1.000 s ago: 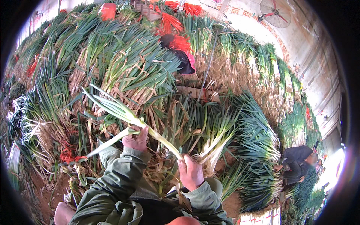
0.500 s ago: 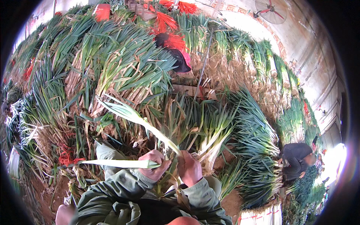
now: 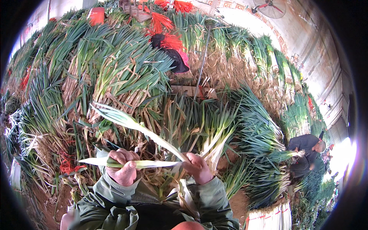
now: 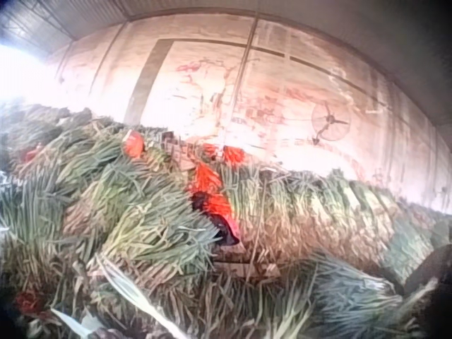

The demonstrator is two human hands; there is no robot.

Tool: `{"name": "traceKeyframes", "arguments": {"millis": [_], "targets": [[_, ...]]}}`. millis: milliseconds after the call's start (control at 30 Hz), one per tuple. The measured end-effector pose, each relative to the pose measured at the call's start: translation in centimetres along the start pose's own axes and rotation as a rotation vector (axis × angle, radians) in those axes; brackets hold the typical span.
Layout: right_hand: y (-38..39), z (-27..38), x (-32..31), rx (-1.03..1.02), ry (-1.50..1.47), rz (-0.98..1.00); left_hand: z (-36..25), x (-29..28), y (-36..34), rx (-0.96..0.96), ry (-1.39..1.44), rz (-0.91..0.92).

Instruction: The person sits on the floor and peels the outer layers of long green vegetables by hand. They remove dry or damaged leaves and place the cleaned vegetables into a pile.

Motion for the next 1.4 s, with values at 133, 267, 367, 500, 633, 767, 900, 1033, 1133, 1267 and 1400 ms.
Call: {"name": "traceKeyframes", "arguments": {"millis": [133, 267, 367, 500, 633, 767, 900, 1033, 1133, 1267, 1400], "targets": [[-0.7, -0.7, -0.7, 0.046, -0.154, 0.024, -0.7, -0.8, -0.6, 0.015, 0.035, -0.06], [-1.7, -0.7, -3.3, 0.009, 0.197, -0.19, -3.5, -2.3, -2.0, 0.121, 0.078, -0.079], [-1.9, 0.2, -4.5, -0.039, 0.363, -0.246, -7.2, -5.8, -3.8, 0.269, 0.068, -0.181], [-1.4, 1.3, -5.1, 0.011, 0.377, -0.246, -7.2, -11.7, -3.5, 0.15, 0.18, -0.449], [0.0, 5.1, -3.2, -0.181, 0.523, -0.205, 4.1, -12.6, 0.4, -0.131, -0.175, -0.341], [1.7, 9.3, -1.5, -0.379, 0.735, -0.217, 22.2, -10.9, 14.2, -1.257, -0.275, 0.219], [3.5, 12.6, -0.1, -0.521, 0.959, -0.159, 27.1, -7.7, 25.7, -1.592, -0.235, 0.59], [5.1, 14.3, 0.2, -0.545, 1.061, -0.125, 30.1, -5.9, 31.0, -1.629, -0.584, 1.041], [6.2, 14.9, 0.7, -0.589, 1.16, -0.117, 31.9, -7.0, 31.7, -1.681, -0.641, 1.066], [7.4, 15.0, 1.6, -0.761, 1.332, -0.1, 31.7, -9.9, 27.7, -1.758, -0.53, 0.659], [8.4, 13.9, 1.8, -0.884, 1.524, -0.079, 26.7, -7.6, 17.6, -1.418, -0.118, 0.442]]}}
Point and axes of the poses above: each hand's wrist, its own y-axis away from the middle knuckle, its own x-axis out of the palm, z = x × y, the point moved 8 cm from there along -y, towards the middle knuckle, and after that the axes turned 11 degrees about -y, right-handed, at the moved point
